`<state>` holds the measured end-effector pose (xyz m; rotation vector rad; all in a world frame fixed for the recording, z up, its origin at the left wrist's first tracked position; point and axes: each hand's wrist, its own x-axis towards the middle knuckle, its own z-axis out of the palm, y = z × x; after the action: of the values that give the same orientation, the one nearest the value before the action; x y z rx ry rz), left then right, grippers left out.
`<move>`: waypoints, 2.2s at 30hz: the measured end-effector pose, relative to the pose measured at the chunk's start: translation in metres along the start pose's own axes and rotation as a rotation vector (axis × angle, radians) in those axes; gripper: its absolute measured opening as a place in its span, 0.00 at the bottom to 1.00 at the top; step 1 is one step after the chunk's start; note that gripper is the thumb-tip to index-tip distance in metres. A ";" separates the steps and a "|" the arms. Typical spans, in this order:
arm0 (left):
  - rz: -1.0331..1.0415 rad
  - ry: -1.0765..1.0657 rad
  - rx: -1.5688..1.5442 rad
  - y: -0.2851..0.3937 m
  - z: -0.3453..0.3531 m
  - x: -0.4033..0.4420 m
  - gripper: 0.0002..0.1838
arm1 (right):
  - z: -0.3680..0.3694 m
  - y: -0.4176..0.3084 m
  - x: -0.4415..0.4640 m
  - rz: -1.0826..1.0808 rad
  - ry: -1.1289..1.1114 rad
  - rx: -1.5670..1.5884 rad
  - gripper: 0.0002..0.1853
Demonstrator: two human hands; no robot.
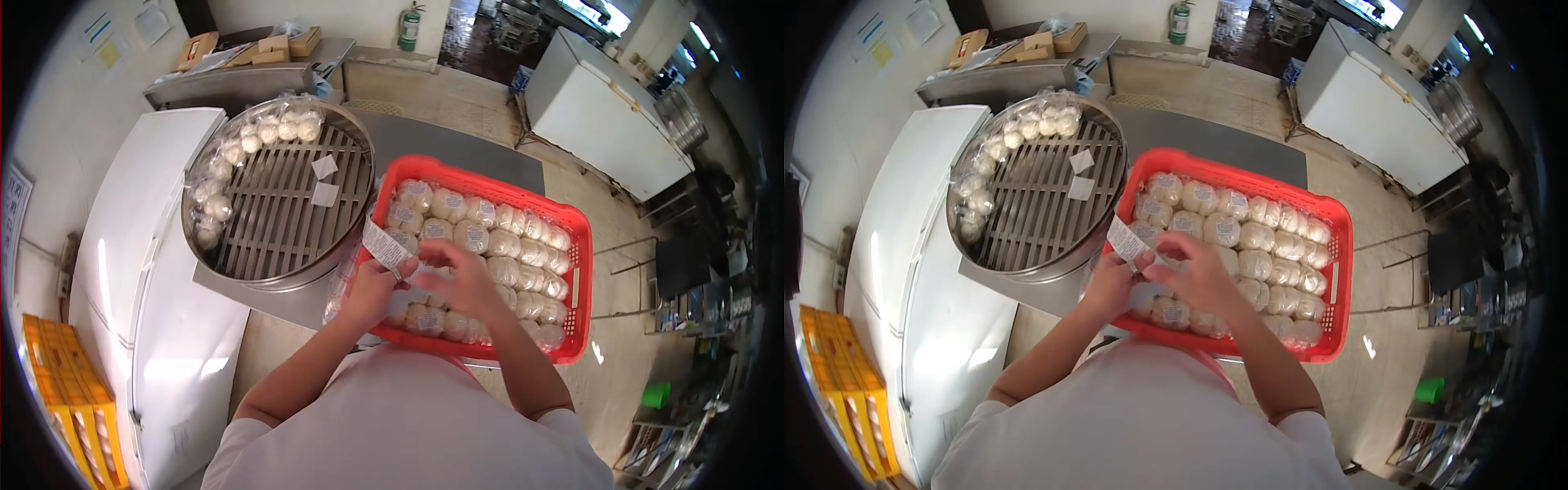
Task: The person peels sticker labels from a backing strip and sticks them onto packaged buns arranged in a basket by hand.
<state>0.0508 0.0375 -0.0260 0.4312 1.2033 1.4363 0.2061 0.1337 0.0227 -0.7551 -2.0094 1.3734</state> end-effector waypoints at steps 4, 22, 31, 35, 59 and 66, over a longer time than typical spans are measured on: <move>0.022 0.045 -0.080 0.002 0.006 0.000 0.13 | 0.004 0.006 -0.004 0.119 -0.119 -0.100 0.08; 0.041 0.043 -0.104 -0.002 0.009 -0.001 0.12 | 0.021 0.024 -0.011 -0.322 0.134 -0.179 0.16; -0.054 -0.094 -0.224 -0.003 -0.003 0.002 0.11 | 0.034 -0.003 -0.029 -0.446 0.259 -0.440 0.07; -0.042 -0.104 -0.305 -0.005 -0.006 0.008 0.13 | 0.039 -0.052 -0.048 -0.563 0.251 -0.437 0.07; -0.074 -0.054 -0.458 0.003 -0.003 0.004 0.13 | -0.083 0.077 -0.007 0.518 0.007 -0.708 0.19; -0.075 -0.008 -0.360 0.015 0.015 -0.007 0.11 | -0.107 0.067 0.026 0.792 -0.401 -0.397 0.24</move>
<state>0.0573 0.0404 -0.0050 0.1413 0.9184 1.5450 0.2753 0.2391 -0.0043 -1.7034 -2.4610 1.6482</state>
